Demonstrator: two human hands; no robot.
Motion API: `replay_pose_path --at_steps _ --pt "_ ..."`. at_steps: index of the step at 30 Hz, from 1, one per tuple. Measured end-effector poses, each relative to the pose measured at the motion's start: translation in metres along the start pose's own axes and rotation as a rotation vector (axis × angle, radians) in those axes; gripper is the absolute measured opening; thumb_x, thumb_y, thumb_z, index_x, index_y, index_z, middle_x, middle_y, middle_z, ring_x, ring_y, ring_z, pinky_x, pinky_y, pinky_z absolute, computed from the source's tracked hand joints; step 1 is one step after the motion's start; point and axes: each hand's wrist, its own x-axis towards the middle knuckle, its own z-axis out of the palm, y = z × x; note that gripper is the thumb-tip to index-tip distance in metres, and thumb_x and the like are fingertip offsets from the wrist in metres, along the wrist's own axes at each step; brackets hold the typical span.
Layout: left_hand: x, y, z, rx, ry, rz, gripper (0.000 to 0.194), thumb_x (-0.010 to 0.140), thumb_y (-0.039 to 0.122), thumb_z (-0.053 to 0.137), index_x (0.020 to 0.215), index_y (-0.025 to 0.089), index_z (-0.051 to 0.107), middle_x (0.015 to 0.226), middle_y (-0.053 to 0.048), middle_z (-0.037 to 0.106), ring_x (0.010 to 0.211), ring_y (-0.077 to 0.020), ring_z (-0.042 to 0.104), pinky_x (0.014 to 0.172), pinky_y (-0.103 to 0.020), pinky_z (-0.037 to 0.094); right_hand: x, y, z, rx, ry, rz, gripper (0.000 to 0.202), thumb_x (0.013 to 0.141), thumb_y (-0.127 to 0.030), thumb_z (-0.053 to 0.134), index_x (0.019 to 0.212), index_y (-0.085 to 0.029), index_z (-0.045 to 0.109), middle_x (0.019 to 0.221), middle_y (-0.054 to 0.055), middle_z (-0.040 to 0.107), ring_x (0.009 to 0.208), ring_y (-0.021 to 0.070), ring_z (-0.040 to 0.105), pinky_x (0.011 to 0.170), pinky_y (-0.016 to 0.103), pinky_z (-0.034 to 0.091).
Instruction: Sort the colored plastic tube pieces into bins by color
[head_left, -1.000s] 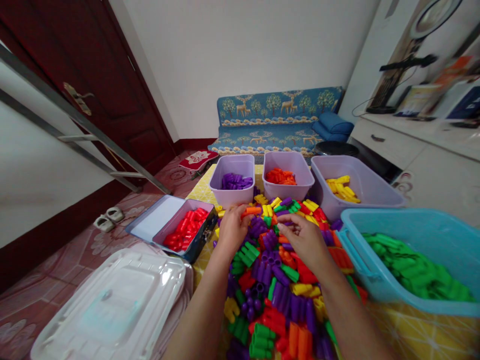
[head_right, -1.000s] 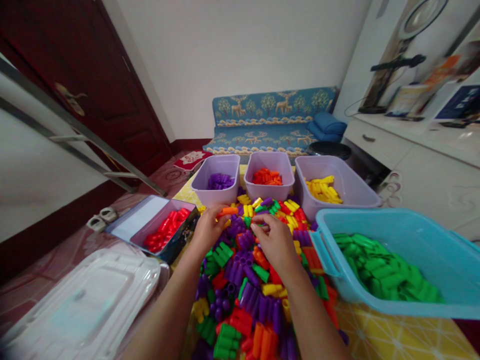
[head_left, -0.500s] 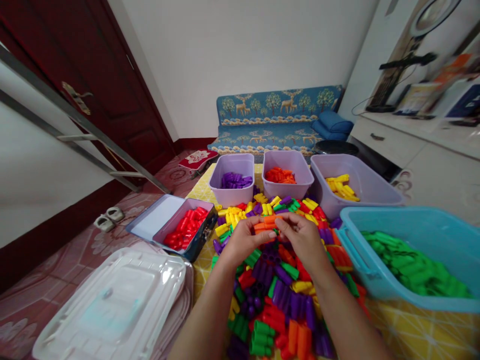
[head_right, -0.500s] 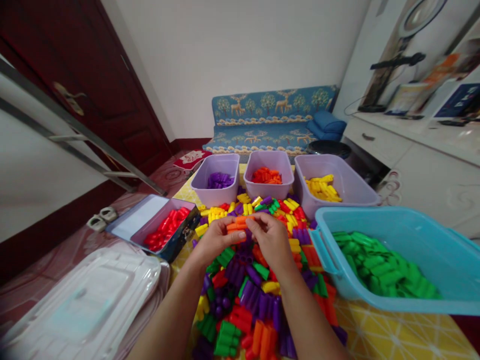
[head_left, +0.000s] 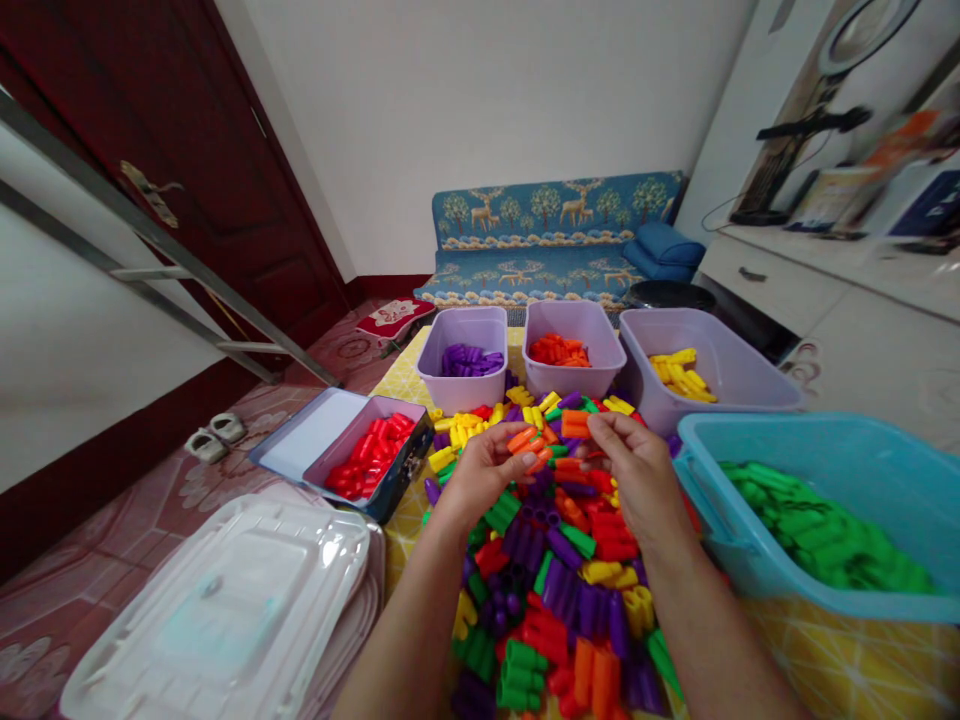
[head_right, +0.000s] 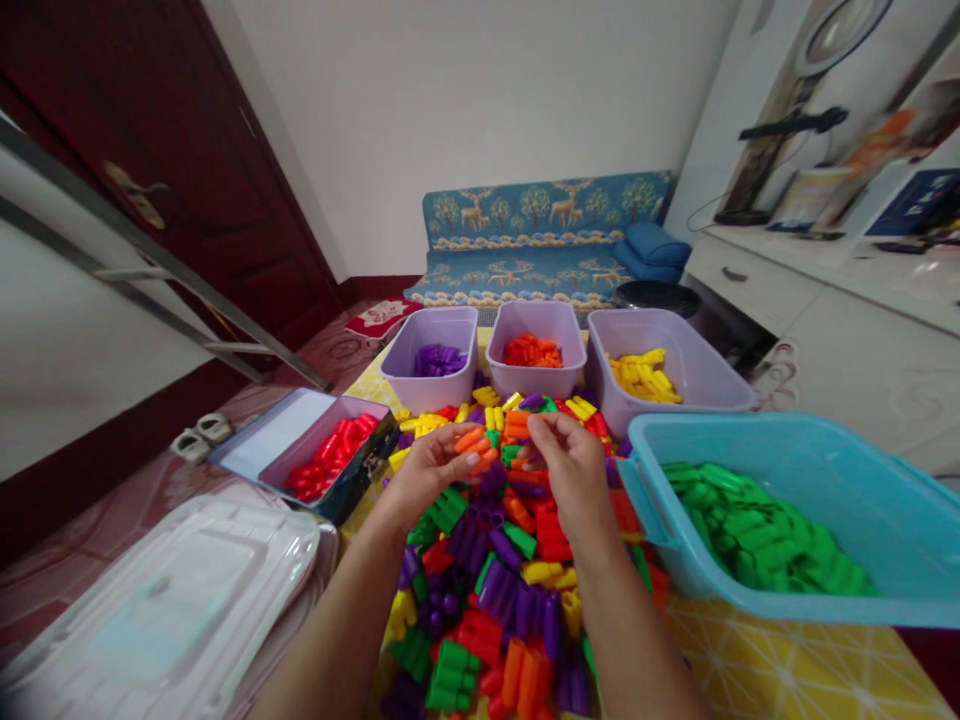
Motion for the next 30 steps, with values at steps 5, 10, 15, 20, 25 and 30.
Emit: replay_pose_path --at_steps 5,10,15,20,25,30 --pt "-0.003 0.004 0.007 -0.142 0.022 0.012 0.057 0.066 0.029 0.082 0.118 0.017 0.062 0.104 -0.008 0.071 0.083 -0.0172 0.068 0.078 -0.031 0.055 -0.006 -0.003 0.010 -0.100 -0.224 0.065 0.033 0.075 -0.047 0.070 0.085 -0.016 0.064 0.060 -0.001 0.063 0.052 0.0115 0.060 0.049 0.021 0.049" --pt "-0.008 0.009 0.013 -0.223 0.052 -0.009 0.051 0.073 0.035 0.076 0.119 0.018 0.062 0.117 -0.010 0.067 0.088 -0.0163 0.067 0.081 -0.030 0.055 -0.009 -0.001 0.018 -0.108 -0.209 0.067 0.032 0.071 -0.042 0.072 0.088 -0.018 0.059 0.071 0.000 0.066 0.057 0.0128 0.063 0.051 0.023 0.052" --pt "-0.010 0.010 0.017 -0.092 -0.037 -0.004 0.063 0.063 0.030 0.084 0.120 0.017 0.061 0.109 -0.010 0.070 0.093 -0.0198 0.067 0.082 -0.029 0.053 -0.011 -0.001 0.019 -0.109 -0.258 0.097 0.043 0.069 -0.036 0.071 0.104 -0.019 0.053 0.072 -0.002 0.064 0.061 0.0144 0.065 0.054 0.025 0.054" --pt "-0.011 0.012 0.012 0.003 -0.087 -0.029 0.065 0.063 0.036 0.084 0.119 0.015 0.060 0.103 -0.008 0.070 0.083 -0.0168 0.067 0.074 -0.026 0.053 -0.007 0.004 0.016 -0.192 -0.339 0.105 0.046 0.073 -0.034 0.067 0.113 -0.016 0.054 0.069 -0.003 0.060 0.053 0.0111 0.059 0.050 0.023 0.050" --pt "-0.010 0.015 -0.003 0.247 -0.012 -0.038 0.056 0.071 0.048 0.074 0.112 0.012 0.061 0.078 -0.004 0.067 0.054 -0.0102 0.059 0.048 -0.020 0.048 -0.007 -0.004 0.000 -0.365 -0.431 0.093 0.026 0.078 -0.031 0.061 0.099 -0.018 0.061 0.062 -0.004 0.058 0.047 0.0098 0.056 0.044 0.021 0.043" --pt "-0.010 0.021 -0.014 0.486 0.044 -0.009 0.047 0.078 0.049 0.066 0.106 0.011 0.063 0.059 0.002 0.057 0.039 -0.0042 0.044 0.038 -0.015 0.032 -0.007 -0.012 -0.021 -0.521 -0.787 0.133 0.009 0.076 -0.023 0.064 0.081 -0.018 0.069 0.061 0.000 0.065 0.052 0.0130 0.061 0.048 0.021 0.046"
